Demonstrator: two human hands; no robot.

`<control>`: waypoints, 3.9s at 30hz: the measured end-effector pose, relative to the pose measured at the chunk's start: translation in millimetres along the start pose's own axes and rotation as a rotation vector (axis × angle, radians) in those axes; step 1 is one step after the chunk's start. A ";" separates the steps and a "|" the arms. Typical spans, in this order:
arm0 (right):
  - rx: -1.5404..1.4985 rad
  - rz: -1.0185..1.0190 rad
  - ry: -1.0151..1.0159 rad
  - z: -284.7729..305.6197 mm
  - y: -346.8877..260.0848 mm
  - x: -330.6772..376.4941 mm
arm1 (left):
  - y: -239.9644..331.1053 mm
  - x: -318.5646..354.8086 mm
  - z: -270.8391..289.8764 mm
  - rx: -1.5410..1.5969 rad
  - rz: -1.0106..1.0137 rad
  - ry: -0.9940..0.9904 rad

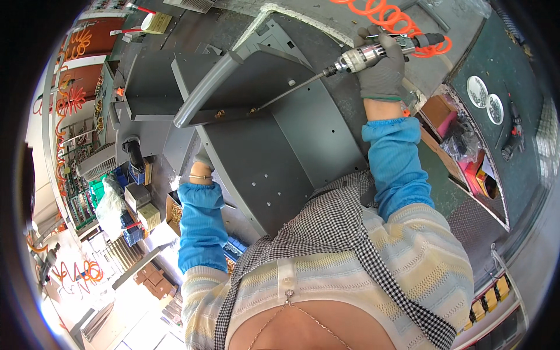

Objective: The recorder uses a power screwdriver to assemble metal plates and components on a fabrication floor.

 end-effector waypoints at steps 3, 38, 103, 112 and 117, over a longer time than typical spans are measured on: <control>0.014 0.003 -0.016 4.8 4.9 -0.2 | 2.7 -0.7 -13.1 -0.010 0.006 -0.027; -0.094 -0.123 0.124 28.1 29.0 -11.8 | -19.8 5.9 -3.4 -0.115 0.120 -0.285; -0.031 -0.104 -0.173 -25.6 30.0 -9.2 | -38.7 48.8 -20.6 -0.320 0.268 -0.768; -0.042 -0.081 -0.094 -13.7 40.5 -21.5 | -34.7 53.5 -22.0 -0.366 0.309 -0.811; -0.077 -0.046 -0.014 -14.5 37.3 -16.3 | -37.2 50.5 -19.6 -0.391 0.318 -0.846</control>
Point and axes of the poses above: each hand's wrist, its own x-axis away from the middle knuckle, its own z-axis out of the back of the hand, y = z × x, the point moved 3 cm from there along -x, towards the middle knuckle, and after that the axes turned 13 degrees about x, right-handed, at the moved point
